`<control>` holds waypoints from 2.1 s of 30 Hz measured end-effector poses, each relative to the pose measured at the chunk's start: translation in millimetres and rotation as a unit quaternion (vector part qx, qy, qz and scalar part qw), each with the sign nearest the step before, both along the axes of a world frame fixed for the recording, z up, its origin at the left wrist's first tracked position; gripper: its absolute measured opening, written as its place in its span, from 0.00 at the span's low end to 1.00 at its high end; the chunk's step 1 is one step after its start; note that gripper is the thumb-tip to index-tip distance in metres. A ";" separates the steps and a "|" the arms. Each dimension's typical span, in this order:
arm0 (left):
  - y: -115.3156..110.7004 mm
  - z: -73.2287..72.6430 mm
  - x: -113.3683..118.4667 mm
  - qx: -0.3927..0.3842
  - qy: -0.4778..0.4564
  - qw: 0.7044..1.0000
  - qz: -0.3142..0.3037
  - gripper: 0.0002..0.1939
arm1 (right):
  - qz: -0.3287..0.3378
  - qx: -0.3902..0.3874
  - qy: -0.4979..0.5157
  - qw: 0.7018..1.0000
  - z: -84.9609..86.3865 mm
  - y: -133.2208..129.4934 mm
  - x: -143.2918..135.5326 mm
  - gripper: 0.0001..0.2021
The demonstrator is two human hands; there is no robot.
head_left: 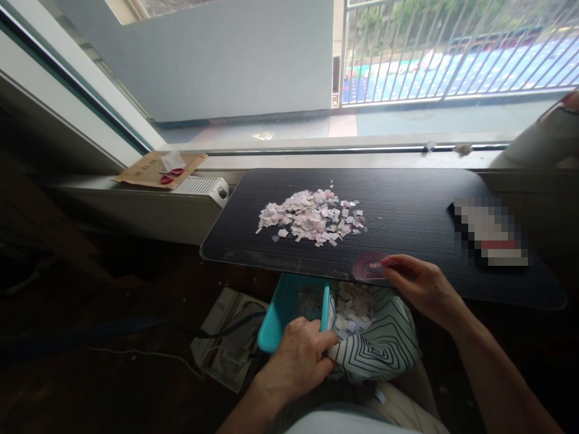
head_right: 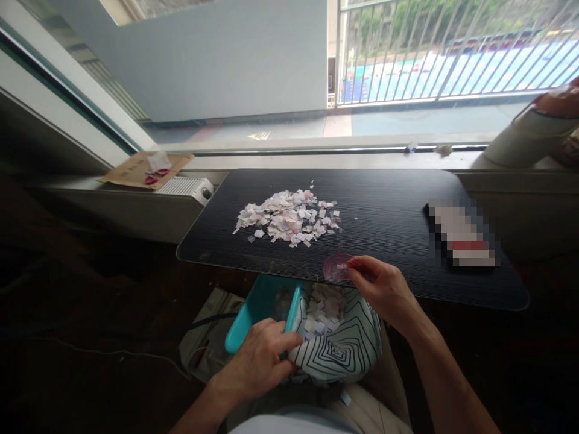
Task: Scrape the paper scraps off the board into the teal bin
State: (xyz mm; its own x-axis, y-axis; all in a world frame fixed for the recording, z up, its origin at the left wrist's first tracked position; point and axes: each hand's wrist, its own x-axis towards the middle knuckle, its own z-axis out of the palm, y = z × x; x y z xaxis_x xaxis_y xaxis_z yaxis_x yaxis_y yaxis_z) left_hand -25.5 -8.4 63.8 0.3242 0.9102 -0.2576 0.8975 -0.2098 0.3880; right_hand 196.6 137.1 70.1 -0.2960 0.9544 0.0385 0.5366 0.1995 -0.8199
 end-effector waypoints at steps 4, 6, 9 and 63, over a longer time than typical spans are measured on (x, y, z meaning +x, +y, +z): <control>-0.9 -1.5 0.5 -0.003 0.003 1.000 -0.006 0.03 | -0.031 0.037 0.026 0.998 2.0 9.4 -12.9 0.12; -1.1 -2.3 0.6 -0.003 0.005 1.000 -0.011 0.03 | -0.035 0.066 0.025 0.997 1.9 18.7 -24.1 0.12; -1.2 -3.1 0.7 0.001 0.005 1.000 -0.021 0.03 | -0.029 0.102 0.010 0.994 -0.5 34.6 -43.9 0.13; -2.5 -9.9 -1.3 0.022 0.014 0.999 -0.045 0.06 | 0.042 0.092 -0.041 0.994 -6.7 37.9 -81.8 0.12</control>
State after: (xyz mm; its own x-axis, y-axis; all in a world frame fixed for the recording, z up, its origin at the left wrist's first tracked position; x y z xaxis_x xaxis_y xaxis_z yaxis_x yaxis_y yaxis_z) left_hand -26.8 -10.9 53.9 0.3982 0.8886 -0.2276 0.8846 -0.3063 0.3518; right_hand 114.7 175.0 63.4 -0.3830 0.9053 0.1835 0.5750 0.3891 -0.7197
